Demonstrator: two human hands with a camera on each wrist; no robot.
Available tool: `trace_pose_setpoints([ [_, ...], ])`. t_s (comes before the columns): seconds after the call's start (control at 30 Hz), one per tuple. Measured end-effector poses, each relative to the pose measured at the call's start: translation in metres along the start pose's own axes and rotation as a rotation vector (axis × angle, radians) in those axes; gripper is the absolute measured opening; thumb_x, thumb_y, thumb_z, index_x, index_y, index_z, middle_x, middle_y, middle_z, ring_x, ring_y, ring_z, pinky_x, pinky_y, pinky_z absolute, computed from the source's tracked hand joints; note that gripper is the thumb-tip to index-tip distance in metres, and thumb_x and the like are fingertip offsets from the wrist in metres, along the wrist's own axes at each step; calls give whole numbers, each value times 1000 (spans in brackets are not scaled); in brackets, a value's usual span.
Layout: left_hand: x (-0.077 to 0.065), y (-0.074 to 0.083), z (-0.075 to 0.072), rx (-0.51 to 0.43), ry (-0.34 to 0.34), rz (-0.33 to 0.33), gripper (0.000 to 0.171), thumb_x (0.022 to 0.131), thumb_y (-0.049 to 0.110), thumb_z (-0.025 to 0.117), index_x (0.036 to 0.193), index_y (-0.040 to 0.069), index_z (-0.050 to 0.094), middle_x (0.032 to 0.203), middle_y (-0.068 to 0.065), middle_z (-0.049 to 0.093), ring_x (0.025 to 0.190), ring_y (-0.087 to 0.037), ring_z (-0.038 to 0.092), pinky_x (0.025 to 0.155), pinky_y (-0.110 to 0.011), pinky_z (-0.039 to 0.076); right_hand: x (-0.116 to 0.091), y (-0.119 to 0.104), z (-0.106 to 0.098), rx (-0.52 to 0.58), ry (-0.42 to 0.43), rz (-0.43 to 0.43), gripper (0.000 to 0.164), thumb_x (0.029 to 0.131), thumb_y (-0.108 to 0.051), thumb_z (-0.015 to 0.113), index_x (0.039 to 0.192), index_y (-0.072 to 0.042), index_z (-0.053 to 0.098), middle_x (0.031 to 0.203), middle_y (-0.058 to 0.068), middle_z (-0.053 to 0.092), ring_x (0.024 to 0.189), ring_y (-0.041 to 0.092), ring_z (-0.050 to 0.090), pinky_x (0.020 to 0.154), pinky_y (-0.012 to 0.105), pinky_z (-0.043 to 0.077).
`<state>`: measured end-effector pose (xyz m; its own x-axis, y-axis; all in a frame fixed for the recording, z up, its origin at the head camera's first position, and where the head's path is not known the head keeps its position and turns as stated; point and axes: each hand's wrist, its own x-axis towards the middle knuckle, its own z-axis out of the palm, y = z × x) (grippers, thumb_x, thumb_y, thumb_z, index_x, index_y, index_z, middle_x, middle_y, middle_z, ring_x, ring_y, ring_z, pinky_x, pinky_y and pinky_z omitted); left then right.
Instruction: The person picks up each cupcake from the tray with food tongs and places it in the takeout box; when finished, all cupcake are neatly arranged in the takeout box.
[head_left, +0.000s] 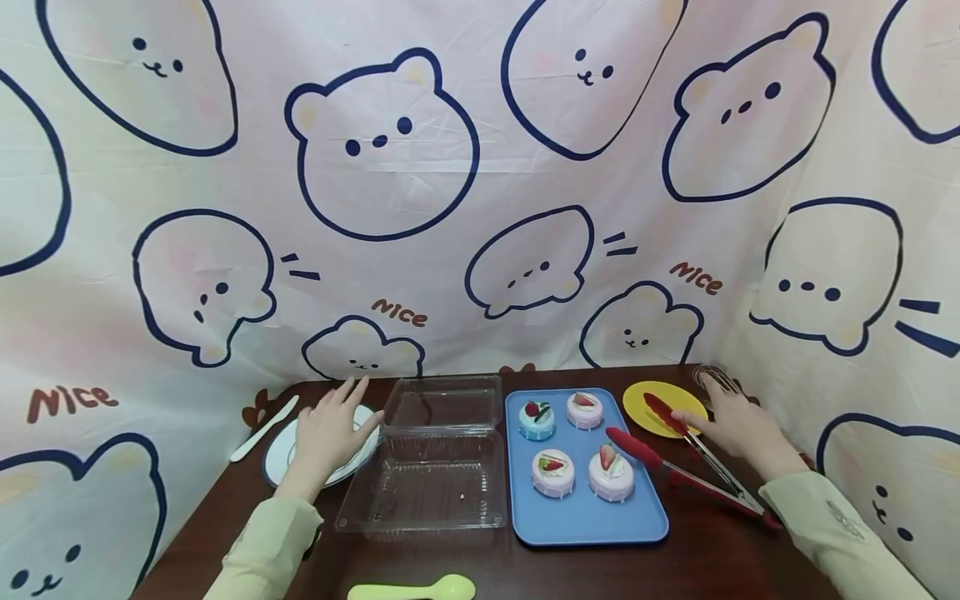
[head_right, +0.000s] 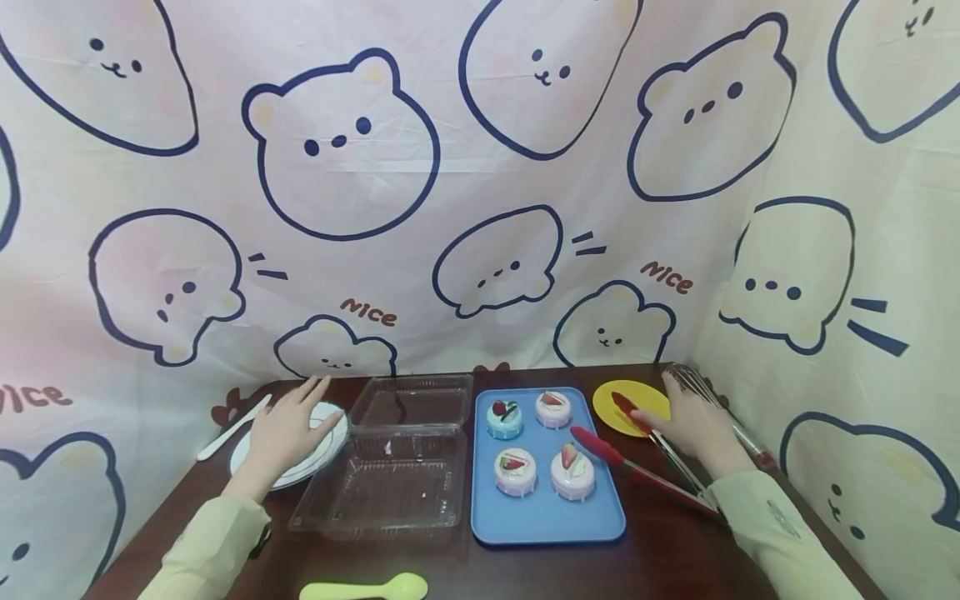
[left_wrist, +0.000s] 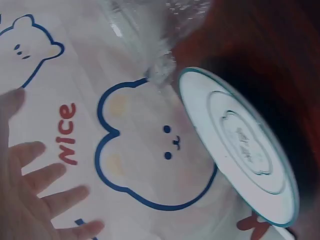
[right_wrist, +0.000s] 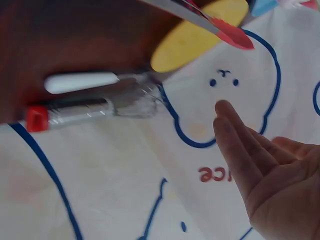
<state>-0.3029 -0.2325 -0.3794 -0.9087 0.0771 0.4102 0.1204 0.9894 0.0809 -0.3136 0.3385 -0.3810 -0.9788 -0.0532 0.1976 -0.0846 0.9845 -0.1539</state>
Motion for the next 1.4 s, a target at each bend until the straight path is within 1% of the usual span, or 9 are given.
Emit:
trace_pose_setpoints([
  [0.07, -4, -3, 2, -19, -14, -21, 56, 87, 41, 54, 132, 9, 46, 127, -19, 50, 101, -37, 56, 75, -53, 43, -2, 6, 8, 13, -34, 17, 104, 74, -74, 44, 135, 9, 28, 126, 38, 39, 103, 54, 46, 71, 62, 41],
  [0.17, -11, -8, 6, -60, -61, -47, 41, 85, 31, 57, 118, 8, 59, 103, -16, 64, 74, -29, 61, 54, -43, 46, -8, 15, 21, 40, -95, 44, 108, 72, -75, 46, 130, 14, 33, 122, 40, 42, 101, 53, 48, 71, 61, 43],
  [0.23, -16, -12, 9, -90, -105, -67, 34, 84, 30, 59, 111, 9, 64, 90, -11, 67, 65, -23, 59, 51, -40, 44, -12, 21, 30, 46, -138, 58, 108, 71, -75, 46, 126, 17, 35, 118, 40, 44, 99, 51, 50, 70, 59, 44],
  [0.37, -26, -19, 16, -144, -184, -101, 30, 82, 28, 61, 104, 9, 67, 80, -4, 66, 62, -16, 58, 53, -38, 44, -20, 27, 42, 45, -204, 78, 106, 71, -75, 47, 121, 18, 40, 104, 36, 53, 87, 44, 55, 68, 55, 46],
  [0.53, -36, -19, 22, -308, -267, -166, 28, 83, 24, 61, 102, 5, 66, 62, -3, 60, 48, -16, 55, 46, -32, 39, -28, 28, 50, 68, -256, 79, 103, 71, -74, 49, 119, 17, 42, 95, 28, 59, 77, 30, 57, 66, 50, 48],
  [0.7, -43, -18, 28, -394, -283, -220, 27, 85, 22, 60, 102, 1, 64, 58, 1, 57, 42, -16, 53, 42, -29, 38, -32, 28, 57, 52, -272, 88, 104, 68, -75, 51, 118, 16, 43, 96, 26, 58, 75, 27, 55, 64, 52, 47],
  [0.9, -46, -15, 30, -444, -270, -246, 27, 86, 22, 59, 101, 0, 64, 55, 1, 55, 38, -15, 50, 40, -28, 37, -35, 29, 61, 32, -219, 74, 106, 64, -75, 56, 119, 15, 43, 95, 22, 58, 73, 25, 54, 63, 52, 46],
  [1.13, -48, -17, 38, -540, -260, -269, 26, 85, 18, 60, 99, -4, 63, 54, 0, 56, 35, -13, 47, 37, -26, 38, -37, 25, 60, 48, -199, 80, 100, 65, -72, 58, 116, 12, 46, 81, 11, 56, 68, 22, 49, 56, 42, 45],
  [1.4, -52, -19, 46, -632, -264, -300, 22, 86, 17, 59, 93, -4, 62, 55, -1, 57, 36, -13, 46, 37, -26, 39, -38, 26, 64, 70, -188, 68, 100, 69, -71, 55, 116, 17, 45, 97, 27, 54, 79, 31, 54, 67, 51, 45],
])
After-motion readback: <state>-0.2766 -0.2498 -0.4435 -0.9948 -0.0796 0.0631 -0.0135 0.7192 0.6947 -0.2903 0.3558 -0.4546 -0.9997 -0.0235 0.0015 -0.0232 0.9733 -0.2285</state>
